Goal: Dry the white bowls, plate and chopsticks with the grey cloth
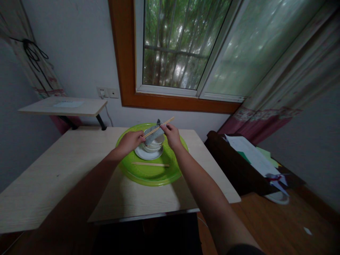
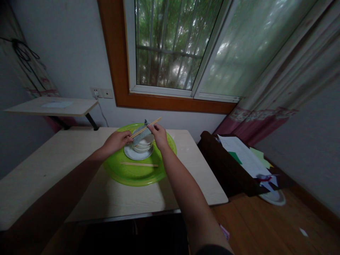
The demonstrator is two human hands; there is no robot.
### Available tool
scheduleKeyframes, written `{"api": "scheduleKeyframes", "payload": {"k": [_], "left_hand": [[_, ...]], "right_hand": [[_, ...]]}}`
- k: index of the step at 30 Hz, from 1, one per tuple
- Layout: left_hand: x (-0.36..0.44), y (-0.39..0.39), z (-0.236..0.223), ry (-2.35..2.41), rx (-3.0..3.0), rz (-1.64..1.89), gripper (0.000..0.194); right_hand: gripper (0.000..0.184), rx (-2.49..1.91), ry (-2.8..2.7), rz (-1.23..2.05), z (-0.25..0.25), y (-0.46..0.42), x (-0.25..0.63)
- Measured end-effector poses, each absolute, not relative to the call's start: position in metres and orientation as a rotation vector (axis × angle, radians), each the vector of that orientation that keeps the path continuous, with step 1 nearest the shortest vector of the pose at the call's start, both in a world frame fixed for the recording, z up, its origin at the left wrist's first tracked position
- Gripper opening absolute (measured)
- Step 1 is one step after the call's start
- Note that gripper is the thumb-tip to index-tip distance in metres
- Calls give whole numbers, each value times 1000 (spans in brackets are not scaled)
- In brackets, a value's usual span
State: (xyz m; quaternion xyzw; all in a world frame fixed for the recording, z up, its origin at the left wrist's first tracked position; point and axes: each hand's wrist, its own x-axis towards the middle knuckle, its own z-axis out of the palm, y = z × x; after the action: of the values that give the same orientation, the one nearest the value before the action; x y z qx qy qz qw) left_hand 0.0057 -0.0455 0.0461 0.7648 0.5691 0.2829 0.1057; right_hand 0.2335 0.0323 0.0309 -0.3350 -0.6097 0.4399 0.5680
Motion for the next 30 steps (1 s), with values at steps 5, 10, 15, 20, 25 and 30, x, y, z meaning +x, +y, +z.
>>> {"api": "scheduleKeyframes", "payload": {"k": [5, 10, 15, 20, 25, 30], "left_hand": [[9, -45, 41, 1607, 2260, 824, 19], [6, -44, 42, 1599, 2235, 1054, 30], [1, -42, 42, 1557, 2057, 1178, 32], [0, -40, 40, 1497, 1812, 1241, 33], [2, -42, 44, 1393, 1652, 1294, 35], [0, -42, 45, 1288, 1558, 1336, 40]], "right_hand": [[41, -750, -1402, 1005, 30, 34, 233], [45, -823, -1354, 880, 30, 37, 235], [47, -784, -1282, 914, 29, 42, 236], [61, -690, -1270, 1148, 29, 34, 231], [58, -724, -1410, 1190, 34, 18, 224], [44, -837, -1580, 1039, 38, 11, 224]]}}
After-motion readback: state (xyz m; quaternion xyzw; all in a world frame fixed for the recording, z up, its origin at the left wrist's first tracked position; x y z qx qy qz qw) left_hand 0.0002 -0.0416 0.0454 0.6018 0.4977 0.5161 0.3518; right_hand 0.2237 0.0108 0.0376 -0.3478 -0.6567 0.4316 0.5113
